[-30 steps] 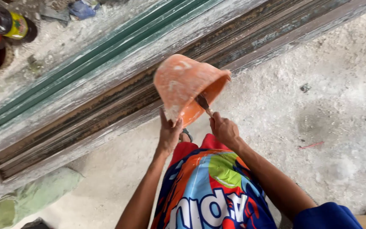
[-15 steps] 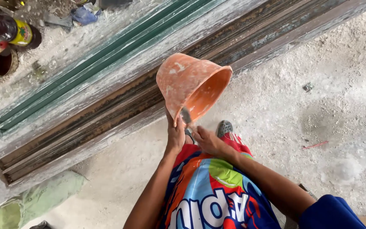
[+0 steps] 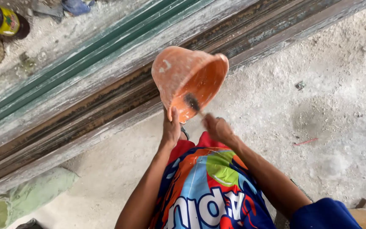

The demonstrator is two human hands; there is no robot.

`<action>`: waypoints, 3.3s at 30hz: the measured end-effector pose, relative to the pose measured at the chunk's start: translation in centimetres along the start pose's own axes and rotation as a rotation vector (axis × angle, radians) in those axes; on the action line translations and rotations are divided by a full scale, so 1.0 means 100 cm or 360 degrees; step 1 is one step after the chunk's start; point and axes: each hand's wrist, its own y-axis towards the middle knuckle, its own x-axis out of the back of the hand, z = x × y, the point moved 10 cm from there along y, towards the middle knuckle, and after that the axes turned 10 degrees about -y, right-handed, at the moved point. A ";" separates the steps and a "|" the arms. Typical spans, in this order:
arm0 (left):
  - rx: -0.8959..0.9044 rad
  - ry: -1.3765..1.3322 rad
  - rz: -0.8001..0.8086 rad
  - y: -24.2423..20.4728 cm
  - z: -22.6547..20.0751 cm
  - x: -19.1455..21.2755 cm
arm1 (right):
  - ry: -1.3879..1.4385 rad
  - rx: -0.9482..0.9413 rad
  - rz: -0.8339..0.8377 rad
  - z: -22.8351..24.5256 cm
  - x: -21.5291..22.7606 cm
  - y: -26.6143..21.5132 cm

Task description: Mixing a plaster-like substance in a bucket and cleaning the edges of the bucket using a spatula and a brush.

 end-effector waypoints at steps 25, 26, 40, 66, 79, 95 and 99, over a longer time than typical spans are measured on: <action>-0.0305 0.0088 -0.0019 0.007 -0.038 -0.014 | -0.0042 -0.0231 -0.0146 -0.007 0.068 -0.036; -0.0326 0.0244 -0.0066 0.004 -0.034 -0.012 | 0.0276 -0.0023 -0.0003 0.005 0.046 -0.044; 0.0356 -0.0052 -0.0357 0.018 0.061 0.023 | 0.0482 0.1014 -0.0821 0.053 0.092 -0.070; 0.0878 -0.1265 -0.0344 0.018 -0.011 -0.028 | 0.0360 0.0558 -0.1141 0.043 0.147 -0.044; 0.0720 -0.1299 -0.0336 0.034 -0.013 -0.075 | 0.0998 0.0136 -0.0957 0.024 0.239 -0.133; 0.1001 -0.0566 0.0406 -0.009 0.002 -0.309 | 0.1408 -0.0507 -0.2149 -0.097 0.143 -0.254; 0.1278 -0.0493 0.0570 -0.037 0.034 -0.336 | 0.0385 -0.1437 -0.1165 -0.124 0.108 -0.249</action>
